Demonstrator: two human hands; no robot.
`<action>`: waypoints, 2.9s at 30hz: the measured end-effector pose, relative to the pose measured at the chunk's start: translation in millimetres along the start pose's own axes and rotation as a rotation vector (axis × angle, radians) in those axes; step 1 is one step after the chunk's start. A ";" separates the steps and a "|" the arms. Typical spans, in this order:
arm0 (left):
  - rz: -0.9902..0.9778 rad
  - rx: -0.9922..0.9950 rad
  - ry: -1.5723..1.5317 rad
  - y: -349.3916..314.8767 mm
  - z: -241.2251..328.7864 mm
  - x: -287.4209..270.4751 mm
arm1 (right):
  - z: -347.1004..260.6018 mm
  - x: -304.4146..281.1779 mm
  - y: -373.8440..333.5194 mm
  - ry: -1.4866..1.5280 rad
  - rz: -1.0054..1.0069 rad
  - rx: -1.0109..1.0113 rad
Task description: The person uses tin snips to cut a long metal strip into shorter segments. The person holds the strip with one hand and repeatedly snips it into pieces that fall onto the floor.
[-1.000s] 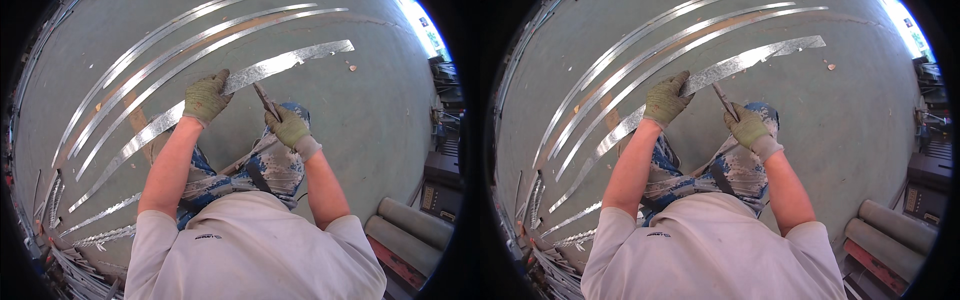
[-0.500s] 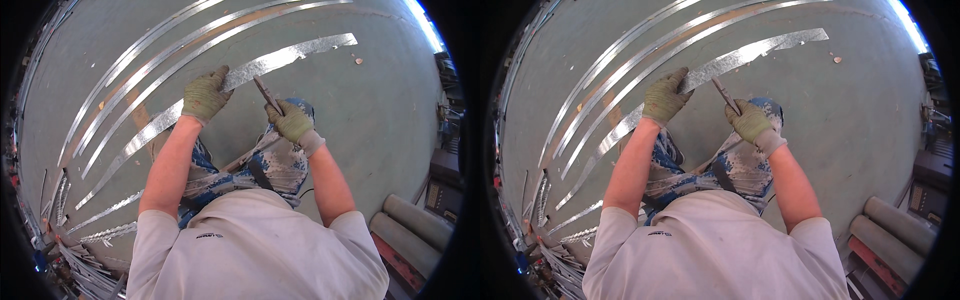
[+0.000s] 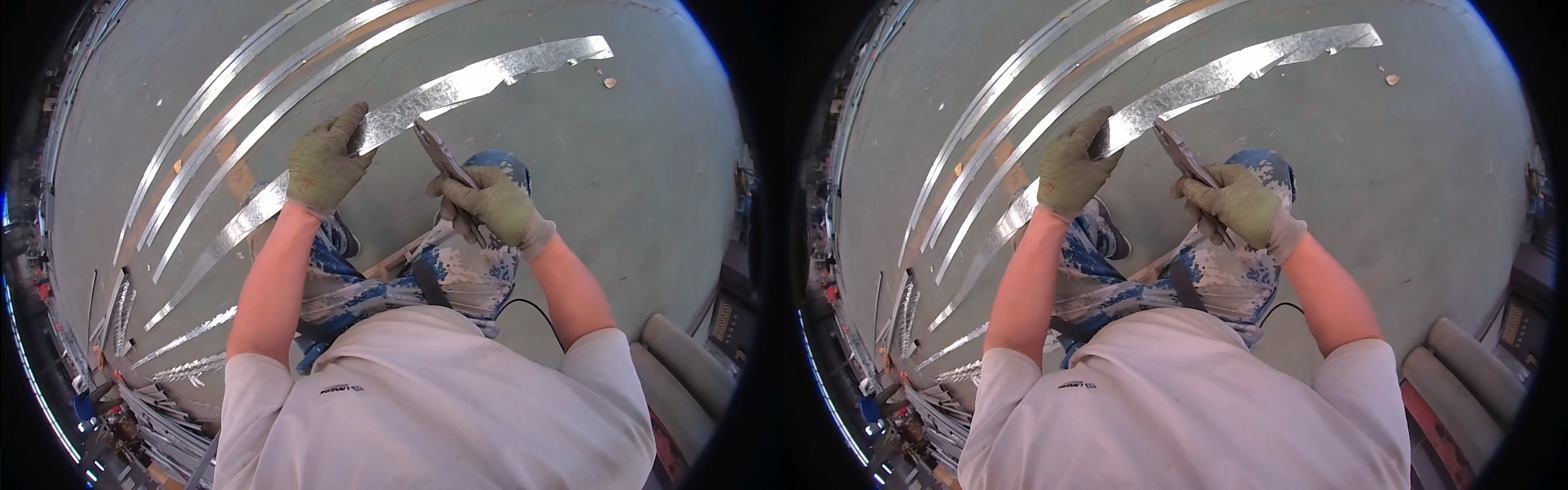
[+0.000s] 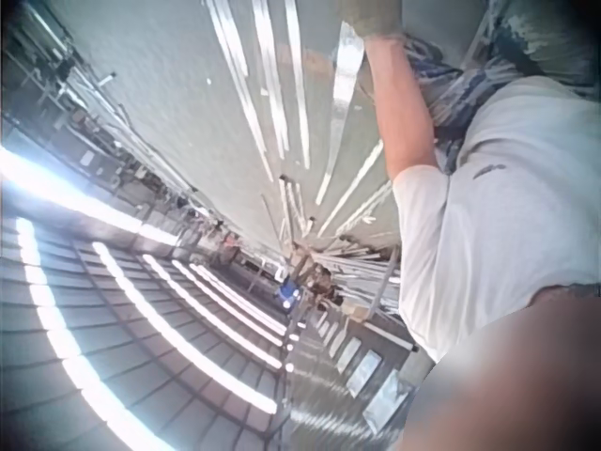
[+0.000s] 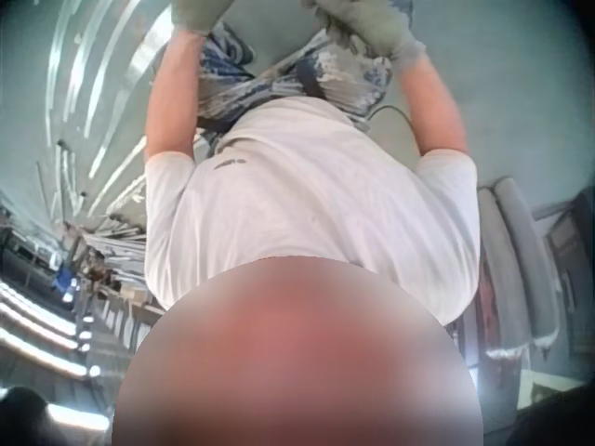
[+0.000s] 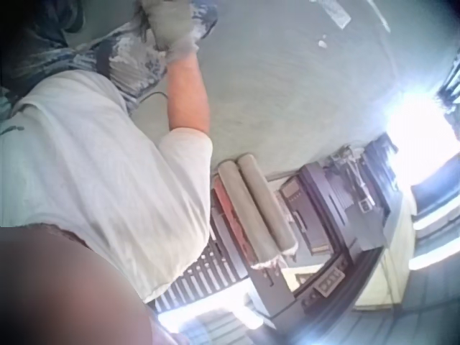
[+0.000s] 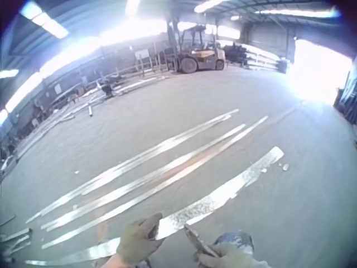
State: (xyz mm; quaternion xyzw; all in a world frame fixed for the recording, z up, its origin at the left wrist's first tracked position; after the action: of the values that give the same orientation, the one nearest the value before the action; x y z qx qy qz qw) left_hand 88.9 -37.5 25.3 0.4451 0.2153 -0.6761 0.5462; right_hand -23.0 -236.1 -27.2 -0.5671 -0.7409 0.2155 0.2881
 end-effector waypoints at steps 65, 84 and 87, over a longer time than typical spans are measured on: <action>-0.133 -0.038 0.026 2.0 -15.7 20.5 | 15.7 8.2 -0.3 0.177 0.242 -0.032; -0.486 -0.028 0.125 -0.3 -34.3 104.4 | 24.4 -27.3 34.0 -1.199 0.732 0.143; -0.506 -0.029 0.150 1.3 -41.5 108.6 | 17.8 -15.9 36.3 -1.291 0.672 0.162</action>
State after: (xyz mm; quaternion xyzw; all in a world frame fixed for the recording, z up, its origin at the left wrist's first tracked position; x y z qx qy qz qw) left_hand 104.5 -65.0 -86.7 0.4181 0.3691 -0.7533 0.3487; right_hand -5.9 -241.7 -66.7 -0.5008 -0.5309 0.6377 -0.2463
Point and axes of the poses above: each hand's wrist, its own y-axis towards the middle knuckle, its own x-axis out of the palm, z = x × y, the point moved 10 cm from there along y, towards the middle knuckle, and after that the axes turned 4 degrees about z, right-handed, at the moved point
